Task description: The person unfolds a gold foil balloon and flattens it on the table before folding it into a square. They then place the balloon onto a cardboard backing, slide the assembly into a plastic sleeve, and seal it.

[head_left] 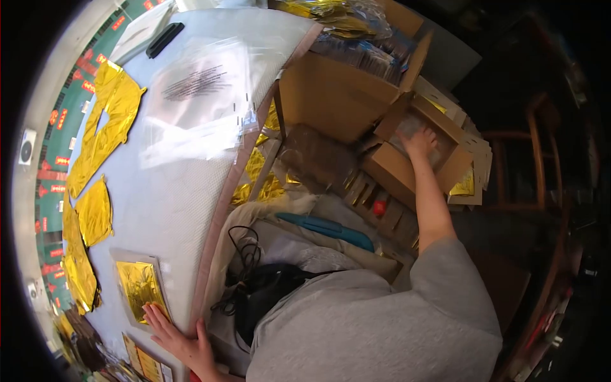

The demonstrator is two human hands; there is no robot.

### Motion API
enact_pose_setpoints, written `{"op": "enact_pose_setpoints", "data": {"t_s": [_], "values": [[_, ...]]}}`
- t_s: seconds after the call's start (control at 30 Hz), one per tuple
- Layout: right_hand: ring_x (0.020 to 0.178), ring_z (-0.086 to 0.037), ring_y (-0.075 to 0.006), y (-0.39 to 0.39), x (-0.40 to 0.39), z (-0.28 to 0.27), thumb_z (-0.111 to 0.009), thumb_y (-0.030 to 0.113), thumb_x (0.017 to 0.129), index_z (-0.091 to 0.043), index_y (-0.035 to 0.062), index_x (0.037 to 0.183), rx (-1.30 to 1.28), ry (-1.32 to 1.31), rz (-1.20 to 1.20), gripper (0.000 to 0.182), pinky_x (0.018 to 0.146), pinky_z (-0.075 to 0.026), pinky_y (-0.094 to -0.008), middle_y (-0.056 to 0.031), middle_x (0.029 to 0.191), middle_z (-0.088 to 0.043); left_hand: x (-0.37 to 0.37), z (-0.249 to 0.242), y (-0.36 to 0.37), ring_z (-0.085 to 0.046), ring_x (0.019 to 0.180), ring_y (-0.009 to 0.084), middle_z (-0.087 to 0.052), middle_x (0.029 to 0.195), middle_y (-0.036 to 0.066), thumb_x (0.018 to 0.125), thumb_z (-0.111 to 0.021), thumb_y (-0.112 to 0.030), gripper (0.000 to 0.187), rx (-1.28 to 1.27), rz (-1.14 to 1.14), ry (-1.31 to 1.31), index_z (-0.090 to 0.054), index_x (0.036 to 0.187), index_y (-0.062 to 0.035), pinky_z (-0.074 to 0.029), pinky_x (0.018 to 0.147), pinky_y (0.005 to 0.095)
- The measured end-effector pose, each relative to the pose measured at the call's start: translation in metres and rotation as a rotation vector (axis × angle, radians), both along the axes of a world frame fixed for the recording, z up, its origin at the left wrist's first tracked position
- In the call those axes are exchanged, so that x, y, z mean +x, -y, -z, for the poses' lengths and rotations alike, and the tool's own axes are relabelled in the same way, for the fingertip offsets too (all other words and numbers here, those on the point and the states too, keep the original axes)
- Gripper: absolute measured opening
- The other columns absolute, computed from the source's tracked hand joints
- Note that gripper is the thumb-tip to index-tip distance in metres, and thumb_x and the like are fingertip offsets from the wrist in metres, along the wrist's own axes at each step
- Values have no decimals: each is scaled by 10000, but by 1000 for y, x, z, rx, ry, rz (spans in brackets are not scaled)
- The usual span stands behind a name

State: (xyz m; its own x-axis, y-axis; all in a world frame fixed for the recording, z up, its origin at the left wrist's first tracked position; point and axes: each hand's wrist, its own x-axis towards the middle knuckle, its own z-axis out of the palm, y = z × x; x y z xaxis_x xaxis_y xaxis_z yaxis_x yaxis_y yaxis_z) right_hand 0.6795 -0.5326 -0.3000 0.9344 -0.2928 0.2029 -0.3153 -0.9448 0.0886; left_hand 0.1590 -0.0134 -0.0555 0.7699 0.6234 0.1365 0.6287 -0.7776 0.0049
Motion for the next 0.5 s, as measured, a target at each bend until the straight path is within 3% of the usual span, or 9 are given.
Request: {"op": "enact_pose_setpoints", "data": {"t_s": [0.03,0.17,0.27,0.37,0.43,0.5], "values": [[1371,-489,-343,-10,7,1,-781,610,825,-573,55,1405,-30,-127,62,829,1099,-391,-513,-139,1407,-590,0,-1,1,-227,1626,370,-291,1753,109,866,-764,-402,1009,8,-12,-2,-271,1699,-119,-156,1223,719],[1310,-522,-325,-10,28,10,-783,592,815,-608,89,1340,-77,-155,58,748,1063,-395,-529,-125,1361,-604,0,1,1,-226,1626,372,-298,1750,109,853,-776,-377,1013,7,-32,-3,-278,1696,-115,-158,1224,716],[1380,-521,-331,-4,35,0,-757,575,847,-559,102,1465,-66,-314,65,803,1105,-374,-569,-134,1461,-594,1,2,1,-230,1625,373,-302,1749,105,842,-785,-360,1019,12,-25,9,-282,1694,-116,-160,1225,714],[1368,-572,-317,23,45,8,-715,518,894,-582,133,1459,21,-315,96,696,1105,-369,-593,-117,1455,-631,2,4,1,-235,1623,373,-305,1749,101,827,-792,-350,1029,19,-15,27,-288,1693,-118,-167,1225,713],[1324,-626,-339,48,54,21,-688,465,924,-627,142,1432,235,-271,73,605,1098,-364,-640,-126,1407,-683,1,4,1,-237,1622,372,-306,1749,100,820,-796,-346,1034,22,-16,27,-290,1693,-118,-170,1225,713],[1286,-643,-364,61,48,16,-672,441,944,-649,127,1399,284,-214,8,554,1082,-387,-631,-157,1351,-704,3,2,2,-238,1622,372,-307,1748,100,810,-797,-341,1038,21,-17,29,-295,1692,-120,-174,1223,715]]}}
